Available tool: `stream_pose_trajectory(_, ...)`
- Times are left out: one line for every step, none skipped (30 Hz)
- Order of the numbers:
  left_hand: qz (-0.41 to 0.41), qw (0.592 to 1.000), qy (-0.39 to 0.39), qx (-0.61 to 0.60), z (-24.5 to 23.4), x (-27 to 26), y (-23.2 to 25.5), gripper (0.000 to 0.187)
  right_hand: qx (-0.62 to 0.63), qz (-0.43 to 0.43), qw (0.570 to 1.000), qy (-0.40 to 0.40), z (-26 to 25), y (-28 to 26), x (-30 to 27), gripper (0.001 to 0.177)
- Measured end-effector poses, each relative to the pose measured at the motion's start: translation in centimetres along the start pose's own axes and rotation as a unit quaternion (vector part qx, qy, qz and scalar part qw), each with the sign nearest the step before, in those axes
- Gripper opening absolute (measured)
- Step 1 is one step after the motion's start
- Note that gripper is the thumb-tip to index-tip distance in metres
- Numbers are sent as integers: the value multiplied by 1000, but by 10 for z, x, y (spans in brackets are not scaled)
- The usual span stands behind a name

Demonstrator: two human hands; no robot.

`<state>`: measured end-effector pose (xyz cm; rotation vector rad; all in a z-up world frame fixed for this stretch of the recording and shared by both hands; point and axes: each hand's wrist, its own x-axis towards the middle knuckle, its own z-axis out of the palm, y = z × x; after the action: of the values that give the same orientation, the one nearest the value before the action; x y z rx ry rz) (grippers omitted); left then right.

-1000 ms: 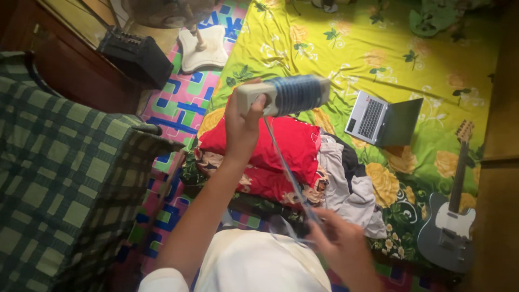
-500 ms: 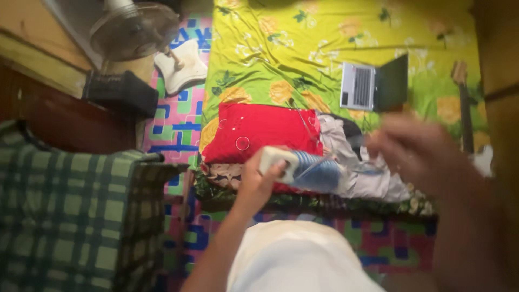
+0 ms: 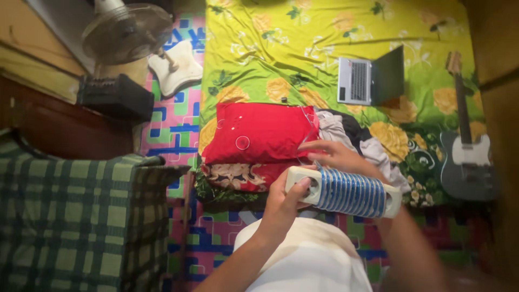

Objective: The person wraps a blue electrical cable around a white power strip by hand.

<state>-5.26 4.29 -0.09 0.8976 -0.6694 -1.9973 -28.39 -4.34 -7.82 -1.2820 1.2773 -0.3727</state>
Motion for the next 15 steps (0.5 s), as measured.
stream_pose_trajectory(6, 1000, 5, 6, 1, 1, 1, 42, 22, -23, 999, 41, 4, 5, -9, 44)
stream_pose_trajectory(13, 1000, 11, 11, 2, 3, 1, 42, 44, -46, 995, 82, 6, 12, -16, 46)
stream_pose_trajectory(19, 1000, 12, 19, 3, 7, 2, 41, 181, -71, 970, 148, 7, 19, -20, 45)
stream_pose_trajectory(29, 999, 18, 18, 2, 10, 3, 42, 313, -96, 921, 209, 6, 25, -23, 44)
stream_pose_trajectory(34, 999, 23, 16, 2, 11, 3, 42, 438, -115, 850, 268, 9, 33, -33, 43)
stream_pose_trajectory(39, 999, 29, 14, 3, 11, 2, 42, 493, -129, 796, 327, 12, 39, -47, 41)
stream_pose_trajectory(41, 998, 37, 17, 3, 12, 1, 42, 544, -144, 733, 383, 17, 41, -60, 40)
stream_pose_trajectory(43, 998, 46, 20, 3, 12, 1, 43, 589, -159, 663, 434, 21, 40, -73, 38)
stream_pose_trajectory(46, 997, 54, 23, 3, 14, 1, 43, 581, -201, 671, 414, 31, 35, -84, 39)
stream_pose_trajectory(48, 997, 61, 23, 4, 16, 1, 43, 580, -242, 678, 382, 40, 29, -94, 40)
stream_pose_trajectory(47, 996, 68, 23, 4, 17, -1, 43, 578, -287, 689, 330, 57, 21, -105, 40)
stream_pose_trajectory(47, 996, 75, 23, 5, 17, -2, 43, 578, -328, 695, 273, 73, 13, -113, 40)
stream_pose_trajectory(51, 996, 71, 12, 5, 19, -4, 43, 571, -341, 710, 231, 89, 4, -118, 41)
stream_pose_trajectory(54, 996, 68, 1, 7, 22, -6, 42, 559, -347, 730, 187, 104, -4, -119, 42)
stream_pose_trajectory(57, 996, 64, -9, 8, 24, -7, 41, 547, -350, 747, 142, 118, -10, -119, 42)
